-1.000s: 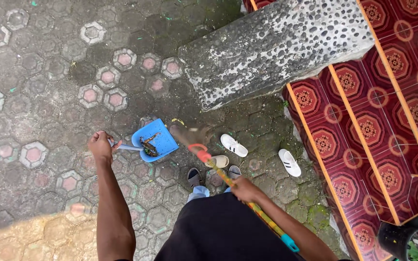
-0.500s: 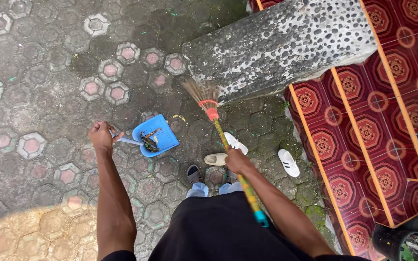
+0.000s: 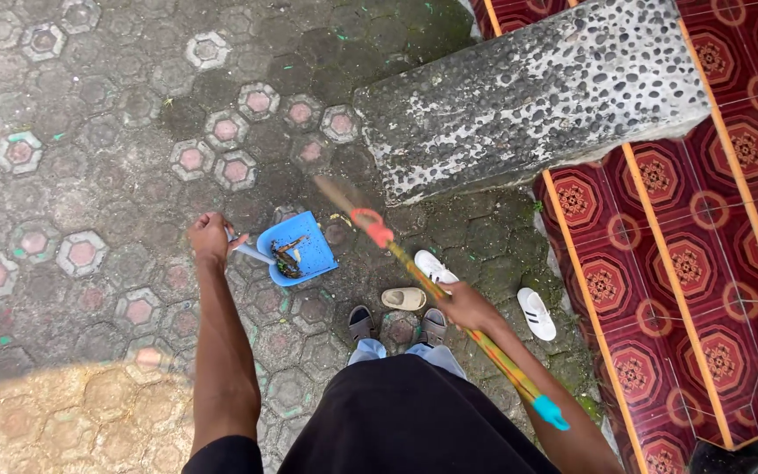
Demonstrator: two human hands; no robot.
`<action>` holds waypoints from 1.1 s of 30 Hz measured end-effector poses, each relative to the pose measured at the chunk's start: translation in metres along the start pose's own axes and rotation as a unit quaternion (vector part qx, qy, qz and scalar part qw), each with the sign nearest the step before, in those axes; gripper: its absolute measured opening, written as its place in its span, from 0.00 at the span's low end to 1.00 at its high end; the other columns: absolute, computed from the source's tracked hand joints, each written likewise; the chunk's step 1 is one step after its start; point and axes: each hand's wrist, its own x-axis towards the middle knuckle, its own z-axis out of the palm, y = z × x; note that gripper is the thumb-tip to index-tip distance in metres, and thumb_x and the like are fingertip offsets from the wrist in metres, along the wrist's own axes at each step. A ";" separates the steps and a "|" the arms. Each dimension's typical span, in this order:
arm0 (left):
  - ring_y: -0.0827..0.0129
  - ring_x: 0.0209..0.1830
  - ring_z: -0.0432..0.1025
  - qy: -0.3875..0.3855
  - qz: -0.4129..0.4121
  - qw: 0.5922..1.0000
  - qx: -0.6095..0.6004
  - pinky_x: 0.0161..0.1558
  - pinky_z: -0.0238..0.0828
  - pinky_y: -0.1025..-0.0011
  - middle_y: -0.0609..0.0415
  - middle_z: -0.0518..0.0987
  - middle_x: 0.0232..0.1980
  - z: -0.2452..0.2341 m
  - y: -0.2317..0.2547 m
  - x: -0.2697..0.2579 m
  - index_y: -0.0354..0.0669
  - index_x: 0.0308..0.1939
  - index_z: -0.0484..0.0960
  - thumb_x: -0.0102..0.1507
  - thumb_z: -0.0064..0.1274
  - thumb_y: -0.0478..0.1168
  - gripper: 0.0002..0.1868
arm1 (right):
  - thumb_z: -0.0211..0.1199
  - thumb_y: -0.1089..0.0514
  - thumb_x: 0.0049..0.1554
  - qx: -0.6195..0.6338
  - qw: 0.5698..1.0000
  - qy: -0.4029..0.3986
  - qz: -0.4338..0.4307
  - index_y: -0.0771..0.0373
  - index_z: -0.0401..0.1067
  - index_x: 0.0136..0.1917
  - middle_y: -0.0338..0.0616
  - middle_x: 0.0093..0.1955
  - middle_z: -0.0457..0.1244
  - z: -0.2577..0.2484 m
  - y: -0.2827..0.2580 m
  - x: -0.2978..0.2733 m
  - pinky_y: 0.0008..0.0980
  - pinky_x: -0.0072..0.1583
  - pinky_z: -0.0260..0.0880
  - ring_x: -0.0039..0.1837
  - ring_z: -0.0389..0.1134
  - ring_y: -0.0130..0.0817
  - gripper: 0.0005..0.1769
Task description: The recorder uses a broom and a dustpan to sweep debris and leaves on a concrete outdoor surface.
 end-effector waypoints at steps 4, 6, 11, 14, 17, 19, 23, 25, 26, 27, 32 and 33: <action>0.72 0.27 0.70 0.000 0.008 1.000 0.024 0.31 0.85 0.59 0.53 0.74 0.30 0.015 0.003 -0.005 0.38 0.36 0.74 0.66 0.44 0.36 0.07 | 0.63 0.54 0.56 -0.114 0.971 0.142 -0.157 0.68 0.75 0.59 0.62 0.43 0.70 0.041 0.011 0.105 0.46 0.48 0.72 0.45 0.74 0.52 0.21; 0.74 0.29 0.74 0.012 0.006 0.991 0.134 0.31 0.83 0.61 0.53 0.78 0.32 0.025 0.016 -0.020 0.40 0.38 0.77 0.66 0.45 0.38 0.07 | 0.61 0.56 0.54 -0.121 0.979 0.129 -0.099 0.75 0.73 0.52 0.68 0.44 0.68 0.064 -0.005 0.141 0.49 0.50 0.76 0.50 0.74 0.58 0.19; 0.71 0.28 0.75 0.044 0.007 0.978 0.204 0.28 0.80 0.60 0.52 0.81 0.31 0.028 0.028 -0.035 0.37 0.36 0.77 0.66 0.47 0.38 0.08 | 0.61 0.55 0.56 -0.158 0.980 0.049 -0.110 0.76 0.76 0.47 0.65 0.42 0.69 0.095 -0.002 0.155 0.45 0.48 0.74 0.46 0.74 0.53 0.18; 0.69 0.27 0.76 0.074 0.029 0.967 0.240 0.30 0.76 0.62 0.50 0.83 0.31 0.018 0.019 -0.027 0.37 0.33 0.79 0.65 0.48 0.38 0.09 | 0.57 0.59 0.57 -0.132 0.986 -0.061 -0.078 0.75 0.77 0.48 0.58 0.37 0.69 0.094 -0.022 0.089 0.42 0.40 0.71 0.38 0.72 0.44 0.16; 0.67 0.28 0.77 0.088 0.077 0.959 0.259 0.33 0.74 0.64 0.48 0.84 0.31 0.009 -0.003 0.007 0.35 0.31 0.81 0.63 0.49 0.38 0.10 | 0.53 0.61 0.58 -0.108 0.987 -0.110 -0.049 0.70 0.75 0.52 0.51 0.34 0.67 0.076 -0.042 0.044 0.40 0.34 0.68 0.32 0.67 0.37 0.14; 0.68 0.28 0.78 0.087 0.089 0.960 0.252 0.35 0.75 0.65 0.48 0.85 0.30 -0.003 -0.018 0.014 0.35 0.31 0.82 0.62 0.49 0.38 0.11 | 0.52 0.59 0.60 -0.115 0.986 -0.112 -0.041 0.66 0.74 0.55 0.49 0.35 0.66 0.065 -0.052 0.018 0.40 0.34 0.68 0.31 0.65 0.34 0.14; 0.64 0.27 0.77 0.124 0.072 0.932 0.334 0.36 0.75 0.64 0.45 0.83 0.29 0.014 0.010 -0.021 0.40 0.32 0.85 0.61 0.53 0.39 0.09 | 0.56 0.55 0.59 -0.130 0.987 -0.036 -0.086 0.69 0.73 0.55 0.59 0.39 0.69 0.033 -0.077 0.007 0.45 0.42 0.72 0.38 0.72 0.43 0.17; 0.62 0.25 0.76 0.121 0.030 0.934 0.335 0.33 0.75 0.62 0.45 0.82 0.29 0.019 0.018 -0.038 0.41 0.33 0.84 0.61 0.53 0.40 0.08 | 0.56 0.57 0.58 -0.144 0.984 0.011 -0.105 0.69 0.73 0.56 0.61 0.41 0.70 0.036 -0.077 0.032 0.48 0.46 0.72 0.41 0.73 0.46 0.17; 0.62 0.25 0.76 0.106 0.042 0.949 0.295 0.30 0.76 0.62 0.46 0.82 0.29 0.020 0.014 -0.035 0.39 0.33 0.84 0.61 0.50 0.38 0.08 | 0.58 0.56 0.57 -0.135 0.980 0.062 -0.136 0.69 0.72 0.57 0.63 0.42 0.69 0.038 -0.075 0.053 0.48 0.49 0.72 0.44 0.73 0.50 0.18; 0.62 0.24 0.76 0.091 0.054 0.961 0.254 0.27 0.78 0.62 0.47 0.81 0.29 0.022 0.009 -0.033 0.37 0.32 0.83 0.61 0.47 0.36 0.09 | 0.59 0.56 0.56 -0.125 0.972 0.113 -0.166 0.70 0.71 0.58 0.65 0.43 0.69 0.040 -0.074 0.072 0.49 0.52 0.73 0.47 0.72 0.54 0.19; 0.63 0.25 0.77 0.097 0.079 0.963 0.240 0.25 0.78 0.63 0.47 0.82 0.29 0.018 -0.002 -0.039 0.37 0.31 0.84 0.60 0.48 0.35 0.09 | 0.59 0.60 0.56 0.083 0.983 0.063 -0.150 0.58 0.65 0.67 0.60 0.46 0.70 0.075 -0.045 0.156 0.46 0.49 0.73 0.43 0.72 0.45 0.24; 0.62 0.25 0.77 0.095 0.106 0.959 0.247 0.27 0.76 0.62 0.45 0.82 0.29 0.015 -0.011 -0.032 0.36 0.31 0.85 0.61 0.50 0.35 0.09 | 0.58 0.63 0.56 0.248 0.961 -0.013 -0.123 0.46 0.58 0.75 0.56 0.45 0.69 0.078 -0.041 0.166 0.46 0.47 0.73 0.40 0.70 0.41 0.36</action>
